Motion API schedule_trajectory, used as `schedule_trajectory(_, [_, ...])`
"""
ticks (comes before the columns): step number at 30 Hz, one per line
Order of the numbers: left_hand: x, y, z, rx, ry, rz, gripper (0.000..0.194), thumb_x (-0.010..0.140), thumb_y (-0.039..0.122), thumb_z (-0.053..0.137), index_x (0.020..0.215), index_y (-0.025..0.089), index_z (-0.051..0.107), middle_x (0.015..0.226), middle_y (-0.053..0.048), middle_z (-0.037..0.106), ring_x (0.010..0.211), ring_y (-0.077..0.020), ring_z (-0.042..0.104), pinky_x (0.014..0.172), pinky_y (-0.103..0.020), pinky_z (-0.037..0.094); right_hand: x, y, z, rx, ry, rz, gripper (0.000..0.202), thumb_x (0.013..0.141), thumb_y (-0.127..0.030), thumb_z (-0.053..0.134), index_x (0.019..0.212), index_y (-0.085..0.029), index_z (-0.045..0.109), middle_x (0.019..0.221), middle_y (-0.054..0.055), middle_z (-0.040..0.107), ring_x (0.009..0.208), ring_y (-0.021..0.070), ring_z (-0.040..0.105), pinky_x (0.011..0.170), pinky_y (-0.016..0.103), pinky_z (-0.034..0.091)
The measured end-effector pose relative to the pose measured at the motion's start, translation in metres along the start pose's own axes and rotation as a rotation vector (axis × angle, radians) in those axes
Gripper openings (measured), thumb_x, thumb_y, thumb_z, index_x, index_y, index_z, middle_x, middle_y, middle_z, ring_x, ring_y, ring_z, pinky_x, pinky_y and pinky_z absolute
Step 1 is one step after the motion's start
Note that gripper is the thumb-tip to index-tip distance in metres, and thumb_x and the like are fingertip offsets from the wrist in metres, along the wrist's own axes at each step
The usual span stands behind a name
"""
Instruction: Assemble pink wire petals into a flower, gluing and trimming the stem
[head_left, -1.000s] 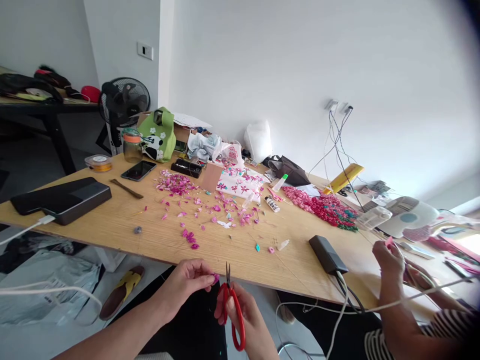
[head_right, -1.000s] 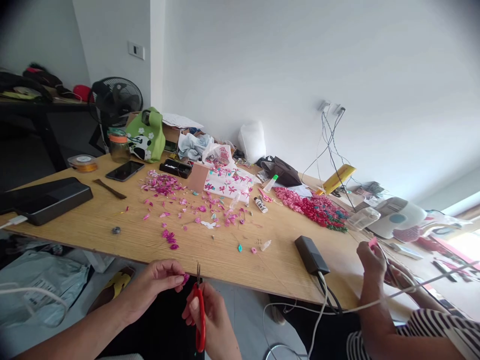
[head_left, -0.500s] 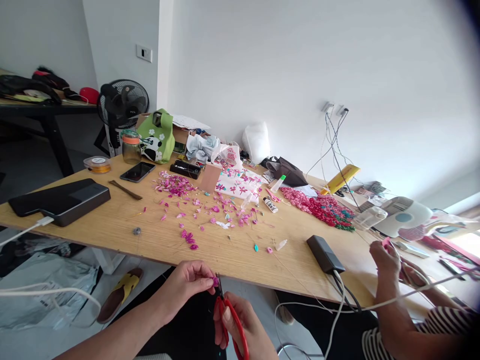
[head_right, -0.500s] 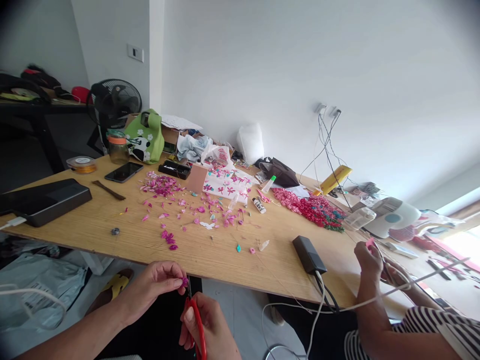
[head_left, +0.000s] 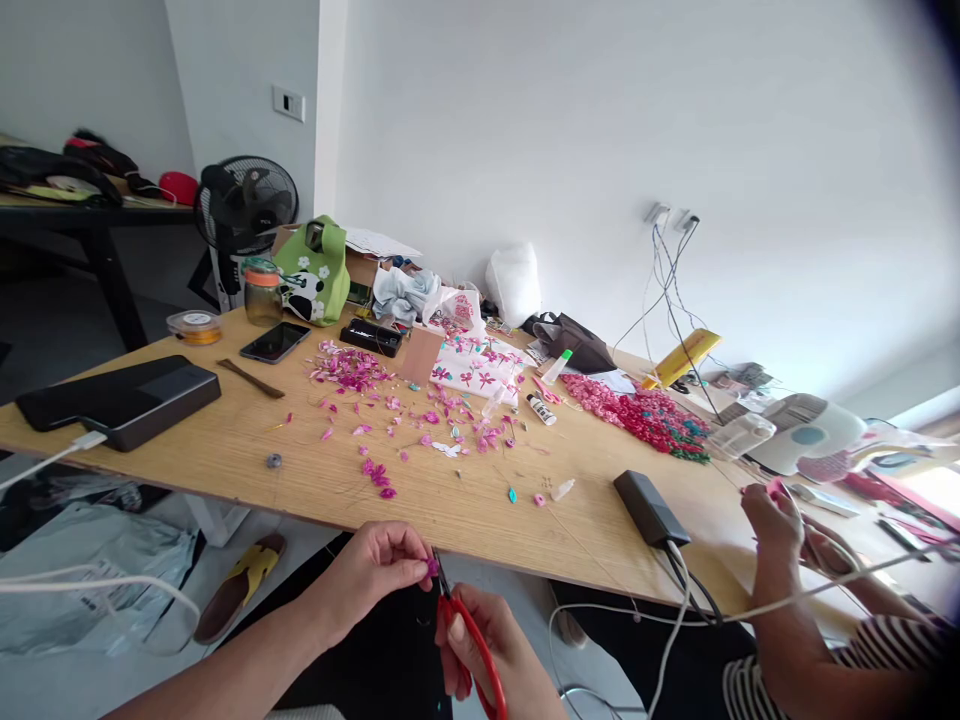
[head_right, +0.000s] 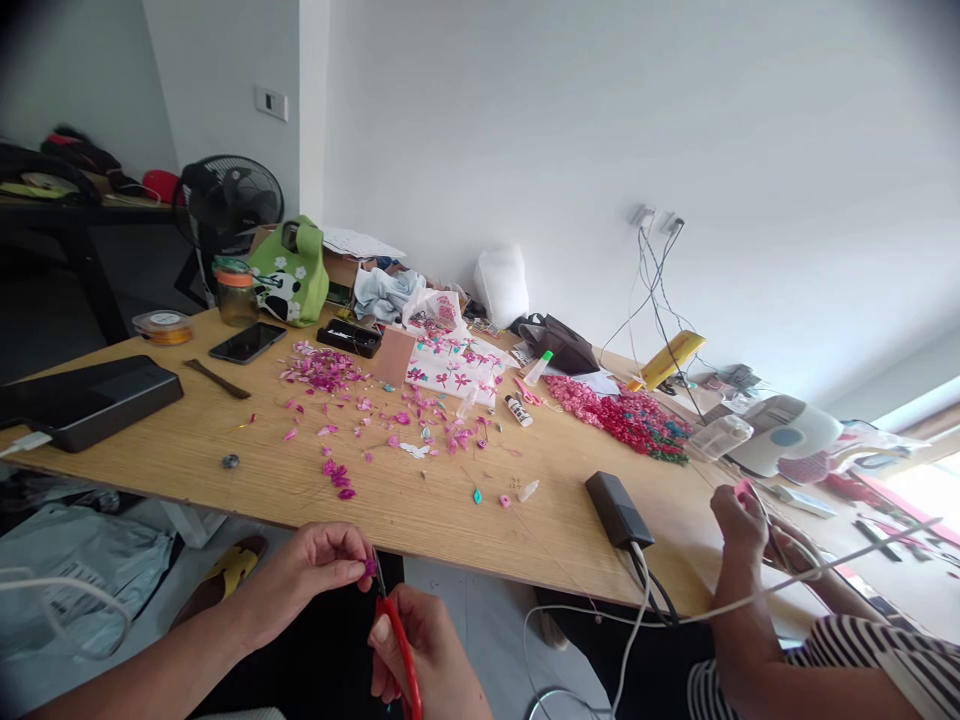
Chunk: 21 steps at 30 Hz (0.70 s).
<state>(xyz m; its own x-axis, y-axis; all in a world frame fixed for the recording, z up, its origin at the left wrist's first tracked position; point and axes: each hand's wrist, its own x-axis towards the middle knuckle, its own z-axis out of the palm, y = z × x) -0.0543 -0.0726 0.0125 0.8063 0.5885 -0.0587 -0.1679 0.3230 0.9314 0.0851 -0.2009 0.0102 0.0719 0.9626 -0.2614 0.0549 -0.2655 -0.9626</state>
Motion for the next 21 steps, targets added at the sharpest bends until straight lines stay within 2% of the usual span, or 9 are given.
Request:
schedule_trajectory(9, [0.0009, -0.0014, 0.0, -0.005, -0.002, -0.019, 0.009, 0.069, 0.019, 0.068, 0.064, 0.014, 0.063, 0.072, -0.001, 0.063, 0.067, -0.0149, 0.059, 0.07, -0.028, 0.043, 0.0037, 0.0034, -0.0067, -0.04, -0.033, 0.01, 0.052, 0.077, -0.068, 0.053, 0.075, -0.016, 0.048, 0.049, -0.004, 0.048, 0.043, 0.007, 0.042, 0.042, 0.019, 0.027])
schedule_trajectory(16, [-0.0009, -0.0025, 0.0002, 0.002, -0.008, -0.018, 0.008, 0.07, 0.019, 0.067, 0.065, 0.014, 0.063, 0.075, -0.002, 0.064, 0.068, -0.0154, 0.059, 0.07, -0.028, 0.043, 0.0008, -0.0032, -0.005, -0.077, -0.001, 0.042, 0.05, 0.077, -0.067, 0.054, 0.072, -0.018, 0.046, 0.046, -0.006, 0.045, 0.041, 0.0059, 0.039, 0.041, 0.018, 0.025])
schedule_trajectory(21, [-0.0013, -0.0048, -0.0001, -0.028, -0.016, -0.017, 0.006, 0.071, 0.016, 0.068, 0.065, 0.014, 0.066, 0.077, -0.003, 0.067, 0.069, -0.0151, 0.059, 0.072, -0.029, 0.044, 0.0018, 0.003, -0.0107, -0.07, 0.013, 0.065, 0.048, 0.075, -0.065, 0.058, 0.07, -0.019, 0.045, 0.043, -0.006, 0.046, 0.037, 0.0057, 0.037, 0.037, 0.019, 0.021])
